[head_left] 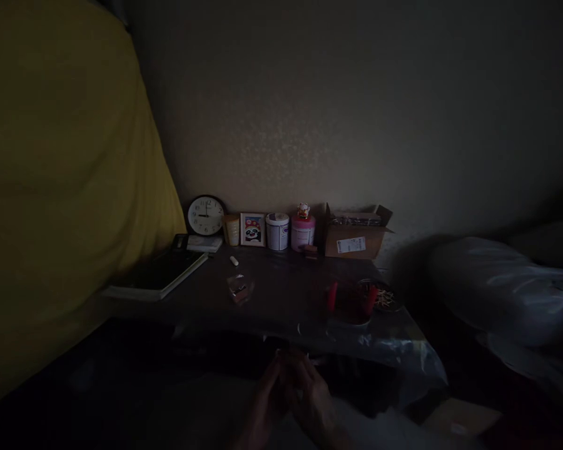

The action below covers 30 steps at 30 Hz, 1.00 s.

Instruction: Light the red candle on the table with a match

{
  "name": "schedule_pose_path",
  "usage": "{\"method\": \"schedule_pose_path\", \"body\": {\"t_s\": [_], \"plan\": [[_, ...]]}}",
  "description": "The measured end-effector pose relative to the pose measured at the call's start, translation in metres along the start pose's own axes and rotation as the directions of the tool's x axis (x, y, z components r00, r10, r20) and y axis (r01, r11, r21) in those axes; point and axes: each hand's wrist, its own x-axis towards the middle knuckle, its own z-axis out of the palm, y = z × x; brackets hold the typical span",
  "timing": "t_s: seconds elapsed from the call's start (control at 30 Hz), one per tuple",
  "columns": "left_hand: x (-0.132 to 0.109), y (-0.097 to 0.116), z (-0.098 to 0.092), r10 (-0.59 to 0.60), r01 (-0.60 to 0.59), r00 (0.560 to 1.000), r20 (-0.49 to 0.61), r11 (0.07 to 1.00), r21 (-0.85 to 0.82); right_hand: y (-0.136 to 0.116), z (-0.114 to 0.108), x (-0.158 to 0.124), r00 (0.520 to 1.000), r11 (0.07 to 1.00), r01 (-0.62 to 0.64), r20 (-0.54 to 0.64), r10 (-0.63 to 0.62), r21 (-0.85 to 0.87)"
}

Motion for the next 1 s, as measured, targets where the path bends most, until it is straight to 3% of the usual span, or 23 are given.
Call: {"method": "schedule_pose_path", "body": {"t_s": [0.23, 0.43, 0.53, 0.67, 0.8, 1.0], "plan": [[-0.006, 0.009, 0.001, 0.013, -0.013, 1.0, -0.006, 1.0, -0.008, 0.004, -0.015, 0.005, 0.978, 0.957, -0.155, 0.176, 0.113, 0.246], [-0.003, 0.004, -0.006, -0.023, 0.023, 0.998, -0.06, 1.0, -0.005, 0.018, -0.021, 0.008, 0.939, 0.899, -0.341, 0.135, 0.315, 0.275], [-0.002, 0.001, -0.006, -0.05, 0.05, 0.997, -0.063, 0.999, 0.001, 0.019, -0.023, 0.009, 0.941, 0.912, -0.328, 0.174, 0.291, 0.247], [-0.003, 0.002, -0.005, -0.048, 0.051, 0.993, -0.104, 0.998, 0.032, 0.018, -0.026, 0.008, 0.949, 0.966, -0.218, 0.26, 0.176, 0.142], [-0.003, 0.003, -0.007, -0.034, 0.043, 0.986, -0.165, 0.998, 0.05, 0.017, -0.027, 0.008, 0.925, 0.992, -0.125, 0.365, 0.104, 0.034], [-0.003, 0.0, -0.013, -0.058, 0.078, 0.985, -0.162, 0.99, 0.12, 0.014, -0.028, 0.006, 0.868, 0.979, -0.202, 0.466, 0.172, 0.014]]}}
